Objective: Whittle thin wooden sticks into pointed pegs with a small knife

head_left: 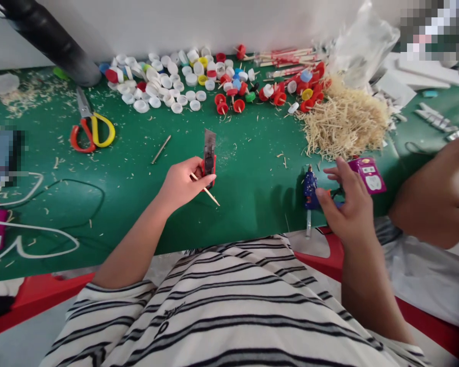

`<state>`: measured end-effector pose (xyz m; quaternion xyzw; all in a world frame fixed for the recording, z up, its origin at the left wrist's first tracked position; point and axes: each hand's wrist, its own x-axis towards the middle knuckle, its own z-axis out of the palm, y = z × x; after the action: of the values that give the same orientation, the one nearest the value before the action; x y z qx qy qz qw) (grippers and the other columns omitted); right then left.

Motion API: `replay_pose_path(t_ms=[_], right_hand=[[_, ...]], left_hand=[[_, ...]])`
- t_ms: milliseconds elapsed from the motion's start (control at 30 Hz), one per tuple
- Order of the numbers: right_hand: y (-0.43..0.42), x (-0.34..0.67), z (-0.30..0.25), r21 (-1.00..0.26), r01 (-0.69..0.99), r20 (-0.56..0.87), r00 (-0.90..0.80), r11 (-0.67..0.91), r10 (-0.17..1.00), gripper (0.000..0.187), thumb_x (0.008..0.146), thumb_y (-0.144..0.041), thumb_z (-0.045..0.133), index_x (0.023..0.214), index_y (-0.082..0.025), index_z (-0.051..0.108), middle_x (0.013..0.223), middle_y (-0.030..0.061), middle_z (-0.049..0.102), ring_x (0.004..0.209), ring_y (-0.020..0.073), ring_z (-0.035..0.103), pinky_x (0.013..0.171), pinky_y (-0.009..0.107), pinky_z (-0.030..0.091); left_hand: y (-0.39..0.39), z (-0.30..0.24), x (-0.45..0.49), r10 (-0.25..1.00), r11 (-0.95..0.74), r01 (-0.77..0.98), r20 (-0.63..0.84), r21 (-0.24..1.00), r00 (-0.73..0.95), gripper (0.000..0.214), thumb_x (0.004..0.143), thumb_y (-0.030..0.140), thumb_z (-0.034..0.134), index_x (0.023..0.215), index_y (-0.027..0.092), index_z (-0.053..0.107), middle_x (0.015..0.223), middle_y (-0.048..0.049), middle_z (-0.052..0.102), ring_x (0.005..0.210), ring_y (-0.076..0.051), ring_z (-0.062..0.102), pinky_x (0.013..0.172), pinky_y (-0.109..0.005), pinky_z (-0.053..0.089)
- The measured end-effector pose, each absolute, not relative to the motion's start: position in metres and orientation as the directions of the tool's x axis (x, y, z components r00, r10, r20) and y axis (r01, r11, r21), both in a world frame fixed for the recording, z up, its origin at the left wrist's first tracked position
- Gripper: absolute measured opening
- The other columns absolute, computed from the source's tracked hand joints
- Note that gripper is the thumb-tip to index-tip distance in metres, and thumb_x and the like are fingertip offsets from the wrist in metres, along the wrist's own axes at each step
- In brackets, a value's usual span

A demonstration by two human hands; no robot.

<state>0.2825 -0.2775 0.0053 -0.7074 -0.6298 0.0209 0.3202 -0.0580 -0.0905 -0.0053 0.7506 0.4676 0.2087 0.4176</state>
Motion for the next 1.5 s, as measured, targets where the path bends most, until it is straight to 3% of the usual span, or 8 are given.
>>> replay_pose_path(t_ms=[133,333,500,667,900,1200,1400,1500], right_hand=[[-0.231,0.229,0.032,-0.607,0.764,0.426,0.077,0.221,0.902,0.064,0.097,-0.035,0.062,0.159,-0.034,0.046,0.137,0.0096,0.064,0.121,0.0277,0.062,0.103,0.048,0.052],[-0.132,0.147,0.026,-0.751,0.553,0.288,-0.218,0.361,0.933,0.053,0.096,-0.042,0.058,0.146,-0.023,0.059,0.139,0.0141,0.064,0.126,0.0314,0.058,0.108,0.054,0.047],[-0.068,0.122,-0.012,-0.994,0.028,0.091,-0.362,0.108,0.928,0.035,0.087,-0.043,0.070,0.110,-0.018,0.074,0.099,0.0070,0.076,0.092,0.0212,0.069,0.091,0.042,0.057],[-0.036,0.105,-0.027,-0.949,-0.314,0.019,-0.184,-0.041,0.983,0.048,0.075,-0.062,0.080,0.098,-0.021,0.069,0.093,0.0032,0.072,0.081,0.0153,0.067,0.076,0.032,0.058],[-0.008,0.092,-0.037,-0.878,-0.478,-0.030,0.025,-0.014,0.999,0.054,0.082,-0.077,0.065,0.101,-0.027,0.059,0.073,-0.0052,0.054,0.064,0.0117,0.056,0.060,0.027,0.052],[-0.006,0.104,-0.039,-0.917,-0.390,-0.009,-0.203,-0.089,0.979,0.050,0.085,-0.073,0.066,0.094,-0.026,0.054,0.060,-0.0095,0.046,0.044,0.0077,0.038,0.039,0.024,0.034],[-0.008,0.099,-0.039,-0.971,-0.237,0.084,-0.299,0.011,0.951,0.046,0.090,-0.070,0.061,0.088,-0.026,0.051,0.058,-0.0093,0.044,0.040,0.0077,0.035,0.037,0.024,0.030],[-0.009,0.108,-0.028,-0.995,-0.010,0.097,-0.357,0.100,0.929,0.041,0.097,-0.065,0.053,0.086,-0.026,0.049,0.060,-0.0070,0.044,0.046,0.0093,0.037,0.043,0.025,0.032]], left_hand=[[-0.085,-0.001,-0.055,0.867,-0.227,0.517,-0.070,0.825,0.493,0.022,0.081,0.040,0.073,0.091,0.021,0.070,0.075,0.0023,0.071,0.064,-0.012,0.063,0.061,-0.024,0.047],[-0.081,0.000,-0.052,0.862,-0.291,0.529,-0.021,0.797,0.506,0.017,0.082,0.036,0.069,0.083,0.019,0.064,0.064,0.0042,0.063,0.058,-0.011,0.058,0.055,-0.024,0.041],[-0.070,-0.009,-0.067,0.879,-0.334,0.538,0.050,0.774,0.474,0.018,0.082,0.034,0.071,0.080,0.019,0.061,0.063,0.0038,0.059,0.057,-0.011,0.056,0.056,-0.026,0.040],[-0.043,-0.022,-0.082,0.916,-0.314,0.478,0.130,0.820,0.379,0.033,0.084,0.021,0.068,0.116,0.023,0.064,0.066,0.0069,0.054,0.055,-0.010,0.055,0.056,-0.025,0.041],[-0.018,-0.041,-0.087,0.957,-0.290,0.332,0.265,0.898,0.119,0.035,0.082,0.021,0.071,0.114,0.025,0.057,0.065,0.0081,0.052,0.053,-0.009,0.047,0.056,-0.024,0.038],[-0.016,-0.047,-0.097,0.907,-0.355,0.365,0.412,0.861,-0.091,0.035,0.079,0.044,0.082,0.083,0.023,0.055,0.064,0.0068,0.049,0.054,-0.007,0.045,0.052,-0.023,0.037],[-0.019,-0.045,-0.106,0.869,-0.433,0.517,0.494,0.738,0.022,0.038,0.101,0.056,0.049,0.089,0.023,0.063,0.071,0.0015,0.058,0.063,-0.010,0.054,0.063,-0.026,0.043],[-0.019,-0.044,-0.112,0.887,-0.411,0.511,0.460,0.755,0.035,0.045,0.105,0.056,0.037,0.087,0.024,0.063,0.070,0.0004,0.057,0.064,-0.011,0.055,0.064,-0.027,0.043]])
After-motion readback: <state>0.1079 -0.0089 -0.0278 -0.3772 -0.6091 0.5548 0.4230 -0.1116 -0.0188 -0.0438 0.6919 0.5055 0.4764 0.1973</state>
